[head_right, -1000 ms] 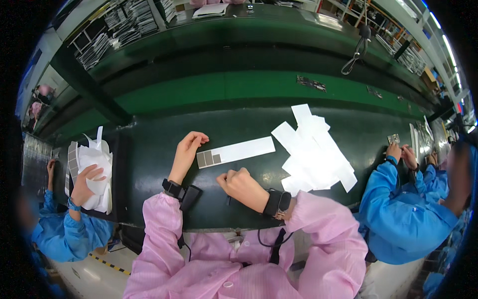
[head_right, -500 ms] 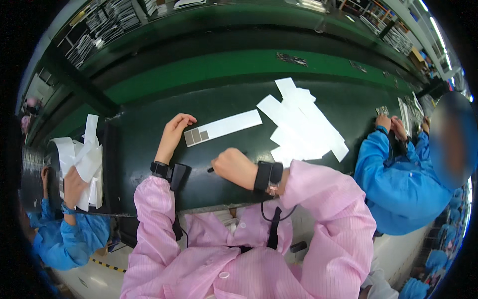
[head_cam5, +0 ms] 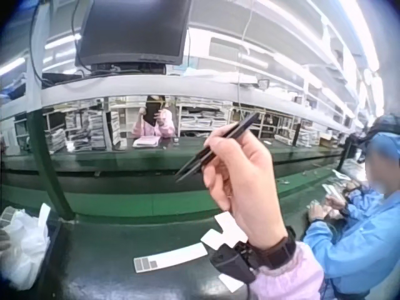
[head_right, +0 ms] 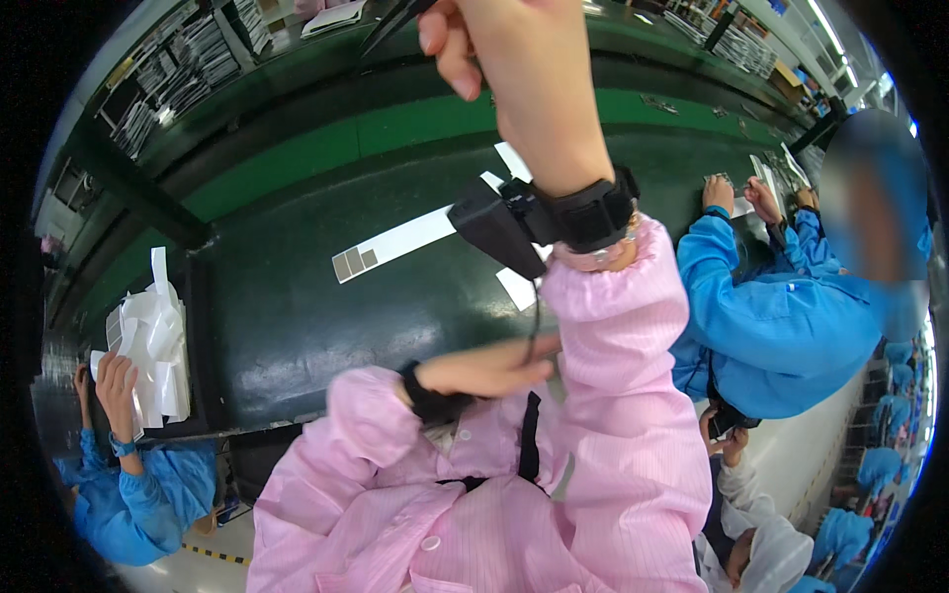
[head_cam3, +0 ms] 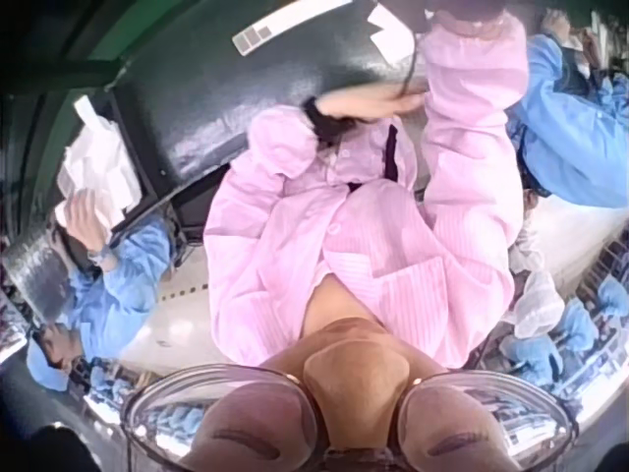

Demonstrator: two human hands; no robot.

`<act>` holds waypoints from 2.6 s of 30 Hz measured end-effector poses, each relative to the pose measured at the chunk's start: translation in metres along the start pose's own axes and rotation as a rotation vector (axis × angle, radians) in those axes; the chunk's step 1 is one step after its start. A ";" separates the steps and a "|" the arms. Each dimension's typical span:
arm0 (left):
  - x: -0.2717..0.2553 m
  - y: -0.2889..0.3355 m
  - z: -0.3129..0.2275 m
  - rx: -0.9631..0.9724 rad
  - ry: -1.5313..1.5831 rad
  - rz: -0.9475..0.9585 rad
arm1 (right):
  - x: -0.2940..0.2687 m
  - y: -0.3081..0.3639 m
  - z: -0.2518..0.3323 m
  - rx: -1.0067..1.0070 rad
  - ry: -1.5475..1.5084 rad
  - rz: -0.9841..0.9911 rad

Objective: The worker is labeling or applying adhesive strips to flexible circuit boards at a factory assembly line.

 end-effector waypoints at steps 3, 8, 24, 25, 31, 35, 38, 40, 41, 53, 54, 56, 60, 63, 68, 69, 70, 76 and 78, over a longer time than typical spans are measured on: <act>0.066 0.006 0.058 -0.230 0.544 0.372 | -0.011 0.002 0.011 -0.020 0.075 -0.006; 0.112 0.045 0.057 0.056 0.813 0.605 | -0.050 0.037 -0.020 0.182 0.329 0.118; -0.101 0.130 -0.154 0.411 0.034 -0.520 | -0.093 0.089 -0.197 0.543 -0.050 -0.130; -0.127 0.130 -0.138 0.421 0.207 -0.659 | -0.094 0.090 -0.211 0.563 -0.027 -0.131; -0.210 0.163 -0.030 0.115 0.287 -1.226 | -0.074 0.101 -0.255 0.678 0.010 -0.095; -0.216 0.171 -0.025 -0.206 -0.363 -1.239 | -0.070 0.096 -0.267 0.649 0.101 -0.050; -0.203 0.158 -0.050 -0.334 -1.292 -0.807 | -0.066 0.098 -0.267 0.559 0.366 0.038; -0.205 0.164 -0.047 -0.363 -1.362 -0.760 | -0.066 0.099 -0.266 0.561 0.419 0.060; -0.199 0.161 -0.051 -0.383 -1.364 -0.706 | -0.068 0.098 -0.265 0.476 0.559 0.115; -0.166 0.109 -0.023 -0.285 -1.298 -0.638 | -0.068 0.105 -0.239 0.501 0.458 0.080; -0.167 0.101 -0.020 -0.264 -1.287 -0.640 | -0.068 0.105 -0.236 0.498 0.460 0.082; -0.169 0.090 -0.019 -0.245 -1.287 -0.657 | -0.069 0.111 -0.239 0.663 0.166 -0.011; -0.169 0.098 -0.029 -0.301 -1.253 -0.722 | -0.074 0.125 -0.250 0.780 -0.138 -0.120; -0.164 0.115 -0.029 -0.313 -1.239 -0.642 | -0.075 0.133 -0.257 0.823 -0.110 -0.132; -0.153 0.113 -0.035 -0.328 -1.331 -0.548 | -0.072 0.128 -0.246 0.660 0.362 0.010; -0.153 0.113 -0.034 -0.365 -1.376 -0.493 | -0.071 0.126 -0.242 0.632 0.402 -0.014; -0.153 0.113 -0.033 -0.370 -1.372 -0.498 | -0.072 0.127 -0.243 0.637 0.401 -0.008; -0.154 0.107 -0.027 -0.449 -1.461 -0.460 | -0.067 0.126 -0.241 0.595 0.575 0.037; -0.153 0.106 -0.026 -0.416 -1.477 -0.481 | -0.066 0.124 -0.241 0.587 0.602 0.048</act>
Point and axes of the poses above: each hand's wrist, its own y-axis away from the middle knuckle, its own x-axis out of the palm, z = x × y, the point moved 5 cm from there along -y, towards the middle knuckle, and after that the axes turned 1 degree about x, right-handed, at the moved point
